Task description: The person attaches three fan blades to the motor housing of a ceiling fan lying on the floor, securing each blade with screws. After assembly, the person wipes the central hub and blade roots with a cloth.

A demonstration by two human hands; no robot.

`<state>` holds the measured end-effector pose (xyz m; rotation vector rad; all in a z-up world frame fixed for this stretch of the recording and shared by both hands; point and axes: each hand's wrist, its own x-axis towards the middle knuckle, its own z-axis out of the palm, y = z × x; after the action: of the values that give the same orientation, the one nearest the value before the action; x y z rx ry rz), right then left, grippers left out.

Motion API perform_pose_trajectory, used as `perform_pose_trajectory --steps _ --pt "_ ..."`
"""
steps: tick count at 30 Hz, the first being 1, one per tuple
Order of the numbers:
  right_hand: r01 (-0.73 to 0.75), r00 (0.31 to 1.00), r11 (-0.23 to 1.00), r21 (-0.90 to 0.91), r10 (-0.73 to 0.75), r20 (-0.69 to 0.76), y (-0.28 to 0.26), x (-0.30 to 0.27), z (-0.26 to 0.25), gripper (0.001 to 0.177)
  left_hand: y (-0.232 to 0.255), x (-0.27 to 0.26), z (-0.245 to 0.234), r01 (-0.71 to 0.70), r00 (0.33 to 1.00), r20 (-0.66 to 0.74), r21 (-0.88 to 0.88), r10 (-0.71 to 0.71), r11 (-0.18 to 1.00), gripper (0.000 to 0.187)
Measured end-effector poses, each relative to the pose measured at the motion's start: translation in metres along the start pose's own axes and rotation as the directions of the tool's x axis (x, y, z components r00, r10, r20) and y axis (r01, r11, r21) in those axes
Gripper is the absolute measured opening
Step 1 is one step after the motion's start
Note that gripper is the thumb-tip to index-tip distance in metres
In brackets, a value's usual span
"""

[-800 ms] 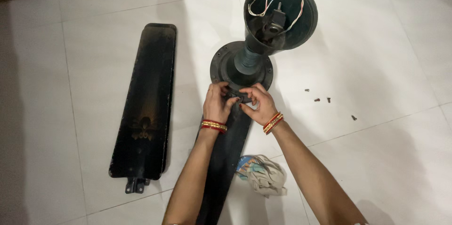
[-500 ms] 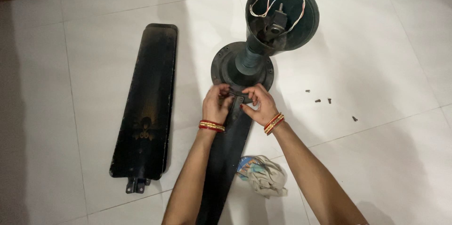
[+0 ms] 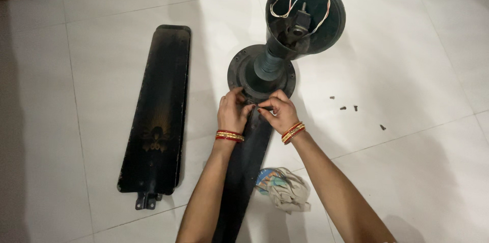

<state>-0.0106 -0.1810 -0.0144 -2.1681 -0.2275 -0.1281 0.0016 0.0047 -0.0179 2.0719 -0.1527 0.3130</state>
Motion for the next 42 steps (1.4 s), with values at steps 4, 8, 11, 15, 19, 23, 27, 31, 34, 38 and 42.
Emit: perform_pose_trajectory --steps 4,8,11,15,19,23,27,31,34,38,42 --pt "-0.017 1.0 0.998 -0.062 0.017 -0.012 -0.006 0.002 0.001 0.022 -0.001 0.0 0.004 0.054 0.998 0.035 -0.049 -0.053 0.997 0.048" --pt "-0.018 0.998 1.0 -0.008 0.018 0.066 0.0 -0.001 -0.007 0.035 -0.003 -0.002 0.001 0.014 1.0 0.02 -0.091 -0.012 0.996 0.048" --pt "0.043 0.998 0.999 0.006 -0.043 0.046 0.006 -0.002 -0.005 0.03 -0.001 0.0 0.002 0.014 1.0 0.02 -0.063 -0.013 0.998 0.053" --pt "0.082 0.996 0.994 -0.076 -0.085 -0.029 0.009 -0.001 0.005 0.025 0.003 0.003 0.006 0.093 0.995 0.04 -0.036 -0.091 0.995 0.052" --pt "-0.023 1.0 1.0 -0.005 0.023 -0.005 0.007 -0.002 0.002 0.032 0.005 0.001 0.006 0.094 0.995 0.053 -0.126 -0.088 0.988 0.048" --pt "0.052 0.999 0.998 0.034 -0.053 0.008 0.004 -0.002 -0.003 0.031 0.008 -0.001 0.006 0.092 0.996 0.015 -0.023 -0.092 0.995 0.054" --pt "0.019 1.0 1.0 -0.004 -0.019 -0.002 -0.001 0.001 0.0 0.022 0.006 0.002 0.006 0.173 0.985 0.015 -0.032 -0.172 0.984 0.052" --pt "-0.019 1.0 1.0 -0.013 0.019 0.023 -0.003 0.0 -0.003 0.027 0.001 0.001 0.002 0.116 0.993 0.031 -0.152 -0.113 0.982 0.053" --pt "0.036 0.999 0.999 0.008 -0.036 0.03 -0.002 0.0 -0.005 0.029 0.001 -0.003 0.002 -0.011 0.999 -0.035 -0.019 0.01 1.0 0.059" --pt "0.013 1.0 0.999 -0.036 -0.012 0.018 0.001 0.001 0.0 0.022 0.001 -0.004 0.005 0.097 0.995 0.004 -0.003 -0.097 0.995 0.058" --pt "-0.012 1.0 1.0 -0.023 0.011 -0.005 0.001 -0.001 -0.001 0.029 -0.002 -0.007 0.001 0.083 0.997 0.009 -0.128 -0.083 0.988 0.055"
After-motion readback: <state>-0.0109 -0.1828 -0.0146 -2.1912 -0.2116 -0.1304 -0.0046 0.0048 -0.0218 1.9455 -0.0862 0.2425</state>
